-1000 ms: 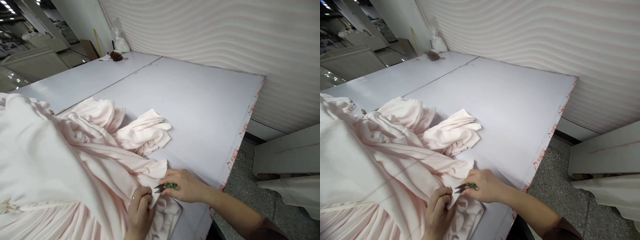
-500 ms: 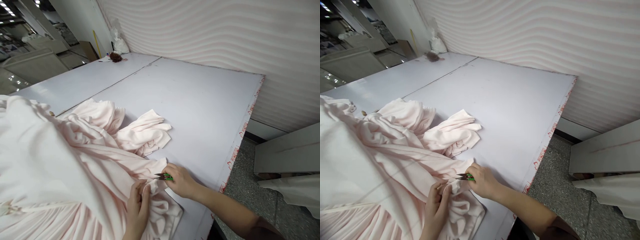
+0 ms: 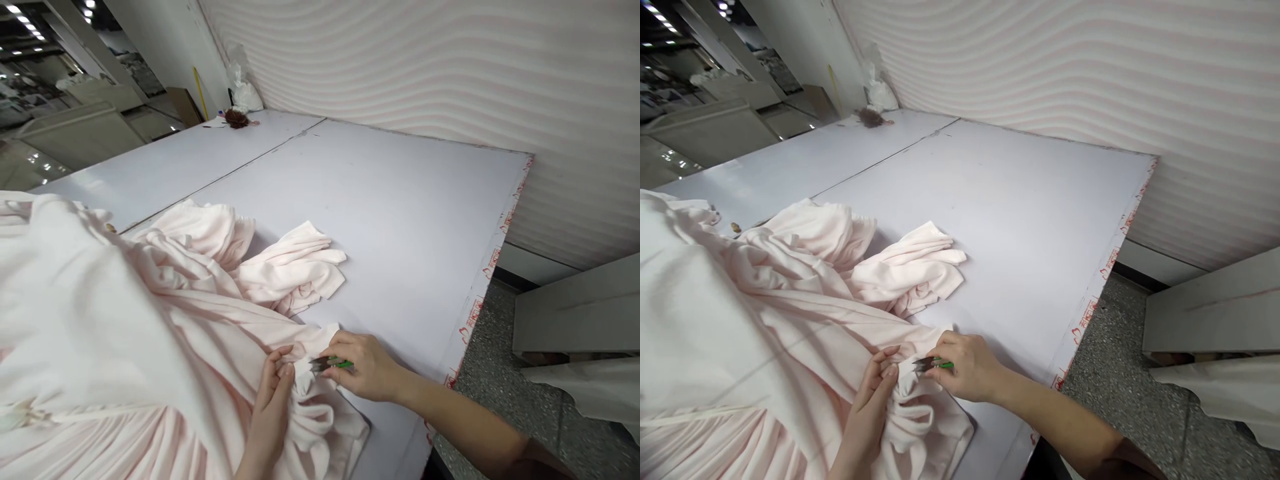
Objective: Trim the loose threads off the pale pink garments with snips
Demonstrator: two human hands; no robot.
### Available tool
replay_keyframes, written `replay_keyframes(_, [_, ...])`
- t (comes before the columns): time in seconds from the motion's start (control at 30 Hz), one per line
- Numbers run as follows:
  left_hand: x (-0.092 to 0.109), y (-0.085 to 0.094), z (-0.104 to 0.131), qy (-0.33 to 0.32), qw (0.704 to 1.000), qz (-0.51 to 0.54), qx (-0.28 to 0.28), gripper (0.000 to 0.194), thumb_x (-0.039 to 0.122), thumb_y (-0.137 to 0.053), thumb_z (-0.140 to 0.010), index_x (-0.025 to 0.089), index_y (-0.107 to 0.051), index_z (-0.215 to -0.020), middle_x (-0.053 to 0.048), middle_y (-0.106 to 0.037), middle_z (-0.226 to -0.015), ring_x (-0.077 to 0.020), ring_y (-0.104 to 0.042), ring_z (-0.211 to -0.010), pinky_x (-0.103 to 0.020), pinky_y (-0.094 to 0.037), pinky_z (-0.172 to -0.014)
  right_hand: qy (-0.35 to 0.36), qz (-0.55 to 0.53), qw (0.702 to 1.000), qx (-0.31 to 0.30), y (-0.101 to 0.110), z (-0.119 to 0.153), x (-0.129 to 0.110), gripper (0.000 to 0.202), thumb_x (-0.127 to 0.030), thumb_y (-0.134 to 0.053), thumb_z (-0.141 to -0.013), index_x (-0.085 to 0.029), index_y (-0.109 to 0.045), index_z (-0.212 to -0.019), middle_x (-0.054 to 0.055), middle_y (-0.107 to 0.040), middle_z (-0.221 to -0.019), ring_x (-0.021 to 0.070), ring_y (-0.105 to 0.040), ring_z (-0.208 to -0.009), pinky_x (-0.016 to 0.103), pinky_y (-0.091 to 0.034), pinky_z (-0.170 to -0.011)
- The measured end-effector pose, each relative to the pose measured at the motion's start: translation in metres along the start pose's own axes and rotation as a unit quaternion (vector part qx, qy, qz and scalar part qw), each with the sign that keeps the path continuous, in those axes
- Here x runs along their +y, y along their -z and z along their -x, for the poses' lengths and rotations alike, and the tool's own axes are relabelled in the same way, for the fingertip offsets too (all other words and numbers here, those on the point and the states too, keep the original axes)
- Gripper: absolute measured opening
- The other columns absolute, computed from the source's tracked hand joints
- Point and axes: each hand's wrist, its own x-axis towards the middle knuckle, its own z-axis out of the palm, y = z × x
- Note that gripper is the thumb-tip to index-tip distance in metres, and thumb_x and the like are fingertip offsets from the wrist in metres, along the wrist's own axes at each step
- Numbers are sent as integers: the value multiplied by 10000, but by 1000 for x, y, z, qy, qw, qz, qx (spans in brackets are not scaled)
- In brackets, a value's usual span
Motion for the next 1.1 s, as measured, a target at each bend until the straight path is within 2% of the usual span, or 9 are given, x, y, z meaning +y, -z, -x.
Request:
replay_keyframes(0.23, [5,2,-4,14,999,-14,-36,640,593,-710,-717,220,-508,-1196,24,-586,-764,-139,-555,-643,-245,-454,-596,-10,-44,999,-9,1,1,-3,169,-265,-662,-868,-233,-749,-1009,24,-708,-936,147,-657,-779,233,-476,-685])
replay_keyframes(0.37, [-3,7,-5,-24,996,-81,-40,566,582,-620,-804,214,-504,-1218,9,-601,-764,-157,-580,-645,-275,-487,-606,-28,-55,998,2,1,0,2,150,-260,-639,-877,-225,-741,-981,27,-700,-941,156,-650,-814,246,-470,-717])
replay_keyframes(0.43, [-10,9,-5,-124,977,-175,-4,423,515,-541,-881,205,-544,-1169,-26,-628,-815,-175,-609,-692,-299,-506,-640,-83,-49,995,23,3,-3,10,126,-253,-623,-877,-210,-723,-939,33,-684,-939,169,-640,-857,261,-463,-753])
replay_keyframes(0.57, [-19,8,-4,-374,873,-312,31,213,331,-456,-941,196,-583,-1045,-83,-667,-909,-210,-661,-842,-322,-523,-711,-194,11,981,18,5,-19,30,281,-159,-586,-841,-202,-630,-1115,59,-630,-1097,212,-610,-977,301,-437,-791])
replay_keyframes(0.63, [-15,4,-5,-377,855,-357,-22,160,275,-428,-950,209,-563,-1003,-42,-662,-810,-181,-665,-723,-277,-514,-616,-190,36,981,-18,3,-30,37,353,-106,-540,-841,-217,-608,-1168,64,-618,-1129,220,-602,-999,300,-422,-777])
replay_keyframes(0.73, [-8,-4,-9,-345,832,-429,-70,122,304,-458,-940,226,-538,-891,9,-632,-694,-152,-626,-559,-246,-475,-519,-177,33,982,-56,0,-42,41,194,-174,-575,-859,-215,-664,-1026,51,-636,-1042,210,-613,-928,282,-408,-732])
replay_keyframes(0.9, [-15,-25,-18,-302,768,-562,-53,221,434,-569,-872,220,-517,-863,-37,-674,-779,-212,-672,-634,-282,-466,-534,-182,16,982,-42,-2,-37,41,206,-136,-505,-892,-183,-639,-1040,57,-641,-1051,189,-604,-963,271,-413,-770])
replay_keyframes(1.0, [-24,-36,-23,-283,730,-621,-40,128,288,-520,-888,222,-490,-781,-20,-626,-690,-205,-627,-545,-271,-393,-468,-186,12,981,-51,-3,-31,43,317,-80,-546,-818,-218,-649,-1084,51,-635,-1076,195,-608,-968,273,-416,-771])
replay_keyframes(1.1, [-27,-37,-23,-348,738,-577,-29,149,137,-442,-878,224,-472,-762,-8,-566,-718,-160,-585,-553,-250,-406,-491,-187,-7,981,-43,-4,-31,43,245,-130,-603,-809,-220,-676,-1024,53,-633,-1034,207,-613,-933,284,-418,-756])
